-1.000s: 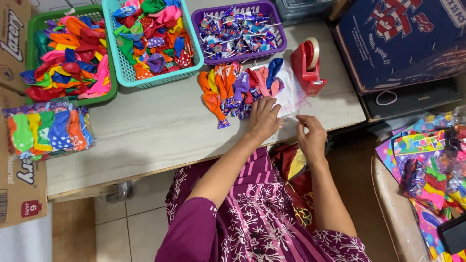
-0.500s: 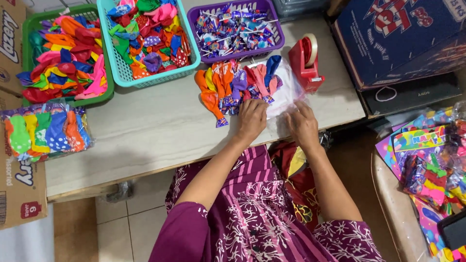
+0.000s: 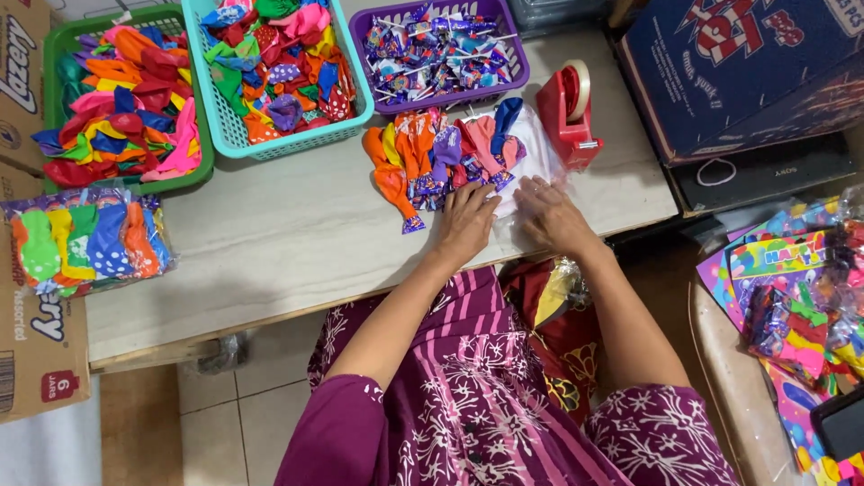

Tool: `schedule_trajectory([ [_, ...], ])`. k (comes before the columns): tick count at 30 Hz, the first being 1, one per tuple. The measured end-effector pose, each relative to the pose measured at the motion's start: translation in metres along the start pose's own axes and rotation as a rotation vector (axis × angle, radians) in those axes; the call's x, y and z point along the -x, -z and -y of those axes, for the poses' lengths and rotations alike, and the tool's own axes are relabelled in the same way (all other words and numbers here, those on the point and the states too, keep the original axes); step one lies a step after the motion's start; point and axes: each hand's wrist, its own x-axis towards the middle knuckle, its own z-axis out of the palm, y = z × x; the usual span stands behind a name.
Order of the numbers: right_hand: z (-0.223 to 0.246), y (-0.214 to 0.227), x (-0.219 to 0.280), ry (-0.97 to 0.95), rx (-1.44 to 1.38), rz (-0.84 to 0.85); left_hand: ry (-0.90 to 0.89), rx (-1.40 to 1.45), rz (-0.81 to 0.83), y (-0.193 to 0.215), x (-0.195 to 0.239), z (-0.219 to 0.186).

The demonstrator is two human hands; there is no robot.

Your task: Selecting various colored balloons from bins and packaging them into plastic sleeves.

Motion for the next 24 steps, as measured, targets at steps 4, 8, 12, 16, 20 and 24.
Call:
schedule_trajectory([
  [4,0.023,0.035,0.026,-0.041,-0.160,0.065,0.009,0.012,0.025,0.004,0.001,-0.003],
  [8,0.024,0.033,0.041,-0.046,-0.187,0.093,0.010,-0.010,0.048,0.002,0.003,-0.003],
  [12,0.023,0.027,0.050,-0.022,-0.258,-0.005,-0.008,-0.029,0.051,0.006,0.003,-0.003],
  [16,0.035,0.038,0.057,-0.099,-0.342,-0.091,-0.014,-0.037,0.048,0.013,0.004,-0.006],
  [20,0.043,0.046,0.049,-0.148,-0.408,-0.128,-0.001,-0.032,0.031,0.003,0.005,0.000],
  [24,0.015,-0.003,0.016,-0.042,-0.016,-0.304,0.007,0.006,-0.021,0.004,0.005,0.000],
])
